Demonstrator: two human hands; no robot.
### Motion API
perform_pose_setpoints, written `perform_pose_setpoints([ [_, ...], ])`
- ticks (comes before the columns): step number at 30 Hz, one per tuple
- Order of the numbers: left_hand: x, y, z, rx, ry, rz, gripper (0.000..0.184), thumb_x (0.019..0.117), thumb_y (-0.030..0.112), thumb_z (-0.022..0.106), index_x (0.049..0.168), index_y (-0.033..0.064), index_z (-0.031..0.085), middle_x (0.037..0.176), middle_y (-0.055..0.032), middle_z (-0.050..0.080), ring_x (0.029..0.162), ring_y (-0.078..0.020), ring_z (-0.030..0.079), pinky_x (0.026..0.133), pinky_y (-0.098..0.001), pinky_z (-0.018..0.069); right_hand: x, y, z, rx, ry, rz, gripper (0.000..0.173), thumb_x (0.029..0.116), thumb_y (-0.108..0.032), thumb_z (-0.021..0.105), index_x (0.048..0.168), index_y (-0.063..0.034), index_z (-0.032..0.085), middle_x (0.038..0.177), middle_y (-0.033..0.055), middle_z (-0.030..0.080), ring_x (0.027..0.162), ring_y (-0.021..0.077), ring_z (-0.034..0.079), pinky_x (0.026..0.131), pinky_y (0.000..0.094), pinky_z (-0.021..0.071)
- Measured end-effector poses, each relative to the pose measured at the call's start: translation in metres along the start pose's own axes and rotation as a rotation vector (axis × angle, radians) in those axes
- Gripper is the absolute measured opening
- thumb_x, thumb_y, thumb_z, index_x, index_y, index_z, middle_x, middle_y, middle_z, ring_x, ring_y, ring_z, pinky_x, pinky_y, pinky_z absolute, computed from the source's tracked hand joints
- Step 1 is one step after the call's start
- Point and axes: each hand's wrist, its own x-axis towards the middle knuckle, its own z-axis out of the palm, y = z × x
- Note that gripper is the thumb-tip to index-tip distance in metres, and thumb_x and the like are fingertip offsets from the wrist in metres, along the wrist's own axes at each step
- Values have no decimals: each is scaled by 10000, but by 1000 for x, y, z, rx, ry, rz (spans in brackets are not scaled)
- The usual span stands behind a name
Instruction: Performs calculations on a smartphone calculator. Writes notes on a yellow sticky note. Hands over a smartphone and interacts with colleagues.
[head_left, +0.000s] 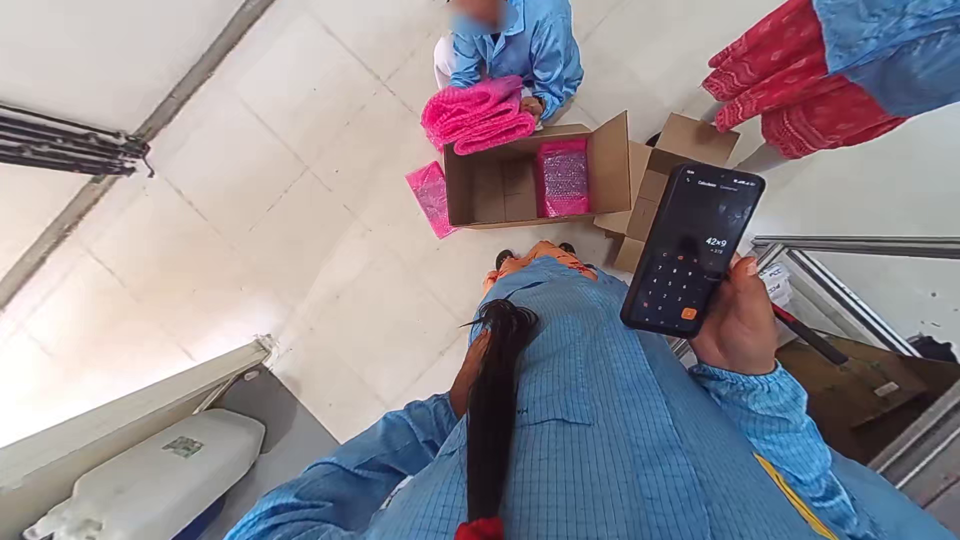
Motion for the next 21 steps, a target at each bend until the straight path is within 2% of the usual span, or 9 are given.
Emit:
perform_pose_setpoints([
  [2,0,8,-46,235,-152,416,432,971,113,567,1355,-85,571,1477,-269,508,1452,-409,393,1223,-582,236,2,0,-1,-18,2,1,460,1013,-489,579,1303,-132,565,1156,37,742,1072,164,725,932,360,616],
  [4,20,32,-97,402,-179,665,573,872,375,697,1325,29,635,1418,-285,548,1377,-448,469,1145,-629,340,5,0,-4,-56,-8,-2,453,1029,-492,547,1312,-139,561,1153,20,742,1068,152,724,934,350,615],
  [6,52,41,-138,589,-68,883,790,847,732,536,1415,183,561,1425,-251,537,1379,-382,474,1146,-552,360,8,1,-5,-69,-18,-7,435,1041,-486,525,1303,-142,577,1147,20,744,1065,154,724,932,355,615],
  [7,69,48,-154,668,-24,920,815,875,756,456,1436,170,534,1418,-248,546,1368,-372,490,1128,-541,380,10,1,-5,-75,-17,-4,415,1046,-482,515,1288,-151,577,1137,16,744,1059,151,725,927,355,616],
  [11,114,96,-172,824,217,892,485,967,401,446,1023,20,740,1128,-205,737,991,-371,725,799,-558,567,12,-1,-1,-147,0,14,386,1046,-490,500,1258,-183,601,1095,-15,749,1015,116,727,898,331,621],
  [13,134,124,-158,694,435,911,420,963,304,473,941,-13,747,1079,-215,743,951,-365,727,788,-530,574,15,0,0,-164,-5,0,410,1040,-515,505,1256,-185,615,1086,-14,746,1002,114,725,881,331,623],
  [16,151,185,-116,159,442,850,457,1003,307,510,1183,-96,626,1233,-222,667,1110,-251,666,907,-405,562,16,0,4,-188,-18,-9,431,1049,-530,473,1281,-192,604,1087,-28,743,995,104,723,872,322,623],
  [19,144,244,-73,-271,47,575,718,951,452,596,1495,32,387,1424,-100,567,1103,-171,671,846,-374,598,14,-3,6,-213,-43,-15,412,1055,-525,457,1280,-210,599,1083,-52,743,991,83,721,869,303,621],
  [21,138,263,-51,-361,-143,493,796,925,424,638,1551,61,306,1428,-89,566,1025,-164,694,811,-366,612,14,-5,7,-222,-56,-16,409,1057,-520,455,1284,-208,590,1083,-59,737,994,75,716,873,293,617],
])
